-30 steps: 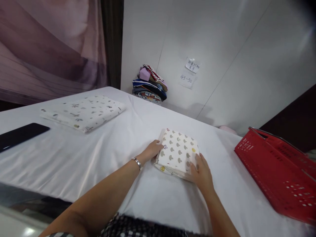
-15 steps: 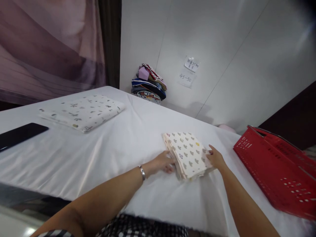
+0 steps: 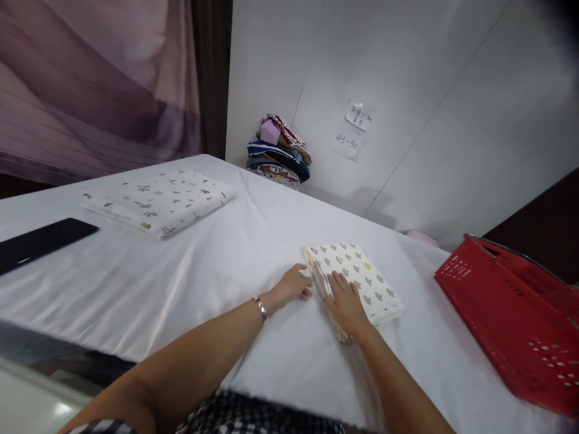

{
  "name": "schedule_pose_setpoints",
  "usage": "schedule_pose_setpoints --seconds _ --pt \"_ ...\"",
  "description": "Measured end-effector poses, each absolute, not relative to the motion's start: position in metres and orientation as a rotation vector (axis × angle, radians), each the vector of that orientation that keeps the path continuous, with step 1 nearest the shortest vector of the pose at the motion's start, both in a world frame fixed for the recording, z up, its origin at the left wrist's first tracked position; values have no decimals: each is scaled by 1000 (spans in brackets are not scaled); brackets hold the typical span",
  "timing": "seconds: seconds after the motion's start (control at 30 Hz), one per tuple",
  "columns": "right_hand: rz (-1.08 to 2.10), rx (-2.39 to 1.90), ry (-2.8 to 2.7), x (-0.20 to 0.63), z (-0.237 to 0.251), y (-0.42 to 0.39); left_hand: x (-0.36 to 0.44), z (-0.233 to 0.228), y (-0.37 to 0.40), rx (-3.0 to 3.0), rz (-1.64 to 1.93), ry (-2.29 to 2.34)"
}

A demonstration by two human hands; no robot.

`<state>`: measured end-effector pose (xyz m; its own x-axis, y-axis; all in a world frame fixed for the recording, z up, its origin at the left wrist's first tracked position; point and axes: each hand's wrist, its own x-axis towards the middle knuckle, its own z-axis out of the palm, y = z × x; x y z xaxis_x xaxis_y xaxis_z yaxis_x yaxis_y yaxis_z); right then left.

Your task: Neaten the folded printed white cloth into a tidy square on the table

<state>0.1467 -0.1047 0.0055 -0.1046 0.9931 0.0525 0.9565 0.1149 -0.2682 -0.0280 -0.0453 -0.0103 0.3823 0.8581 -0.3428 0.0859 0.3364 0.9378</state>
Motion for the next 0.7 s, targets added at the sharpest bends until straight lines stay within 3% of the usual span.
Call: schedule_pose_setpoints --seconds 0.27,0.43,0.7 --pt "84 -1987 -2149 149 -5 -134 -48 -11 -10 1603 889 1413" --pt "-72 -1937 -2103 150 -18 -148 -36 -9 3 1735 915 1404" --pt "-44 -1943 -2105 148 -22 -147 -22 -19 29 1916 849 1382"
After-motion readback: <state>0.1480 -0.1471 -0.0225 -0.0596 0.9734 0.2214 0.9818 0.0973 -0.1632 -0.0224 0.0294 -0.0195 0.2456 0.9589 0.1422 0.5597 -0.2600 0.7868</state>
